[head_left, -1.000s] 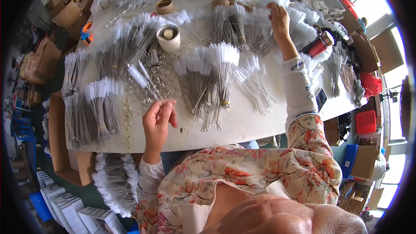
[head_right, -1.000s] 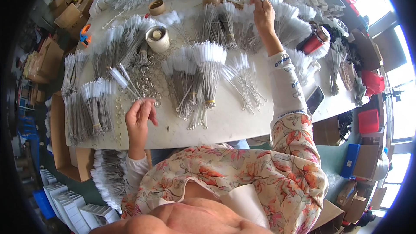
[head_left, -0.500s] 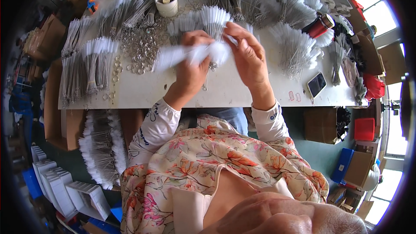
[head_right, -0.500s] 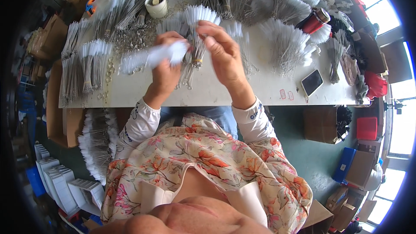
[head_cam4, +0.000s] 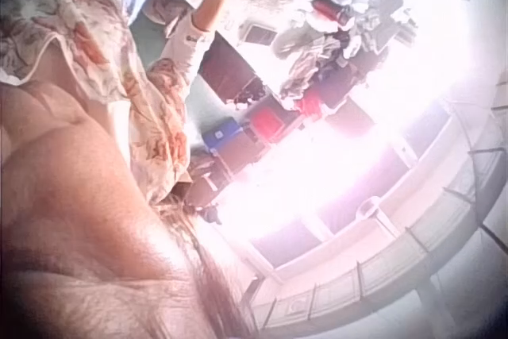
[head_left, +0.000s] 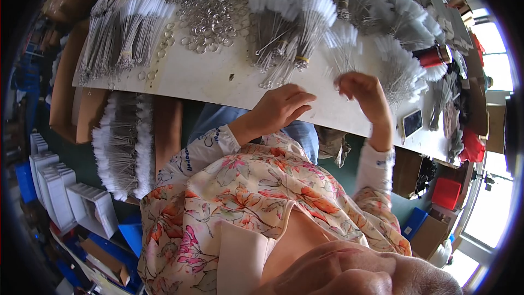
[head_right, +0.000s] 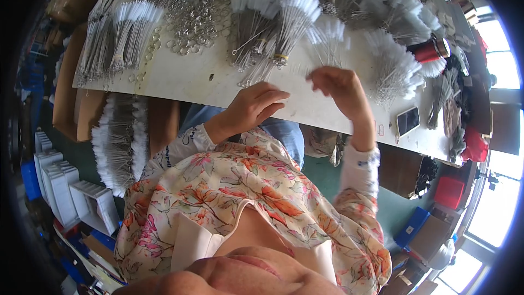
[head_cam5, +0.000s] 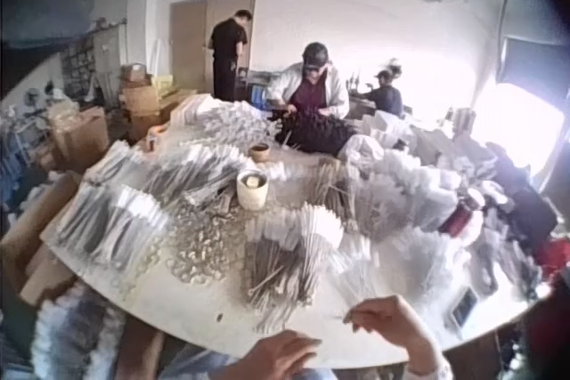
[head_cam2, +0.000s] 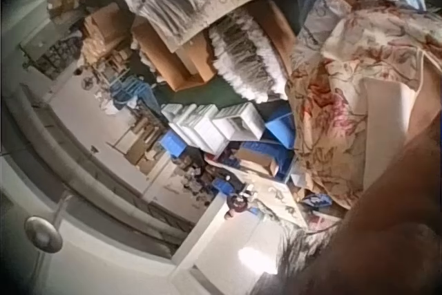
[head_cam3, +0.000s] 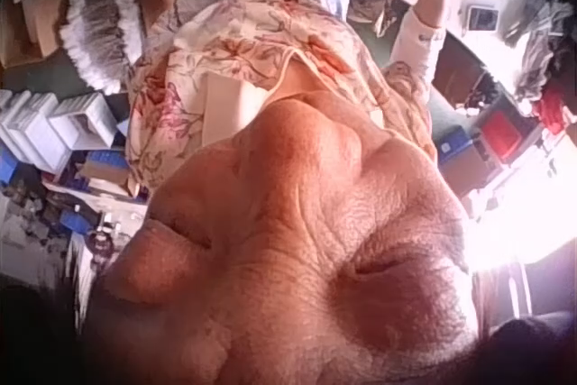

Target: Assembling small white brushes onto metal ring holders at a workstation.

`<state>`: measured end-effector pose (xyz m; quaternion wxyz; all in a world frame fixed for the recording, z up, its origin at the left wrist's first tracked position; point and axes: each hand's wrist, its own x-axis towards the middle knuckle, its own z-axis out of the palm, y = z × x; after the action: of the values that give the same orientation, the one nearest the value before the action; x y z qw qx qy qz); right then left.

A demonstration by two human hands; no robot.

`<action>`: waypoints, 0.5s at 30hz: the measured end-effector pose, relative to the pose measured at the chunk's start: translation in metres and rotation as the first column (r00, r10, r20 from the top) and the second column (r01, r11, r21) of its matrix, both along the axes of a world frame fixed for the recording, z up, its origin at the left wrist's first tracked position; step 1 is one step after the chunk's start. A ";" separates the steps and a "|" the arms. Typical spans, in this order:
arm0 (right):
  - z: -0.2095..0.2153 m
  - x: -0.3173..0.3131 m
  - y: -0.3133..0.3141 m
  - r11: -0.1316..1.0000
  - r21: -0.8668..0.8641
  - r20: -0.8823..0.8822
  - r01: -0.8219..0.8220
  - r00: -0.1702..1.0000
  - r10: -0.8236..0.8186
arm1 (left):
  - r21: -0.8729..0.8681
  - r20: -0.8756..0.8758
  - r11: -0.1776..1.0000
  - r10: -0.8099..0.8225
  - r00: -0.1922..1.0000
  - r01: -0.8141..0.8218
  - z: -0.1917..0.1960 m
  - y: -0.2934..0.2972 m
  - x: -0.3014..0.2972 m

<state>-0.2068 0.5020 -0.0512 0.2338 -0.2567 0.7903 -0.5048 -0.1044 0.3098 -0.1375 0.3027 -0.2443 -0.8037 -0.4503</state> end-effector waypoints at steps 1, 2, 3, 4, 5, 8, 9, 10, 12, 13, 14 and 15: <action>0.004 0.000 0.005 0.954 0.284 -0.272 -0.092 0.947 0.172 | 0.004 0.138 1.000 -0.001 0.990 0.001 -0.009 -0.006 0.008; -0.001 0.005 0.003 0.951 0.292 -0.260 -0.104 0.948 0.184 | 0.008 0.276 1.000 -0.007 0.961 0.005 -0.016 -0.010 0.014; -0.012 0.009 0.000 0.674 0.738 -0.452 0.009 0.748 0.486 | 0.031 0.274 0.999 0.006 0.962 -0.015 -0.023 -0.013 0.017; -0.025 0.014 -0.003 0.268 0.915 -0.388 0.303 0.473 0.791 | 0.038 0.283 0.999 0.010 0.959 -0.022 -0.030 -0.016 0.019; -0.042 0.022 -0.007 0.326 0.901 -0.423 0.284 0.414 0.806 | 0.045 0.294 0.998 0.024 0.955 -0.039 -0.036 -0.019 0.021; -0.056 0.027 -0.032 0.752 0.652 -0.534 -0.101 0.642 0.550 | 0.109 0.350 0.992 0.016 0.937 -0.058 -0.031 -0.024 0.024; -0.050 0.030 -0.045 0.813 0.531 -0.345 -0.240 0.814 0.466 | 0.156 0.393 0.986 -0.012 0.919 -0.054 -0.026 -0.025 0.026; -0.045 0.030 -0.054 0.883 0.301 -0.027 -0.360 0.923 0.385 | 0.163 0.404 0.984 -0.006 0.915 -0.065 -0.025 -0.028 0.029; -0.044 0.029 -0.065 0.923 0.165 0.310 -0.346 0.907 0.285 | 0.193 0.244 0.981 -0.015 0.970 -0.034 -0.026 -0.042 0.031; -0.042 0.028 -0.069 0.924 0.166 0.318 -0.343 0.906 0.279 | 0.152 0.129 0.987 0.037 0.991 -0.057 -0.025 -0.049 0.032; -0.040 0.027 -0.071 0.951 0.000 0.567 -0.310 0.783 0.255 | 0.157 0.136 0.986 0.032 0.990 -0.053 -0.018 -0.054 0.034; -0.039 0.026 -0.071 0.963 -0.151 0.766 -0.222 0.590 0.256 | 0.154 0.122 0.988 -0.012 0.992 -0.007 -0.006 -0.057 0.034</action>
<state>-0.1811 0.4308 -0.0905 0.6130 -0.1209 0.5590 -0.5451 -0.0704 0.2526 -0.1436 0.2703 -0.1931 -0.7831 -0.5258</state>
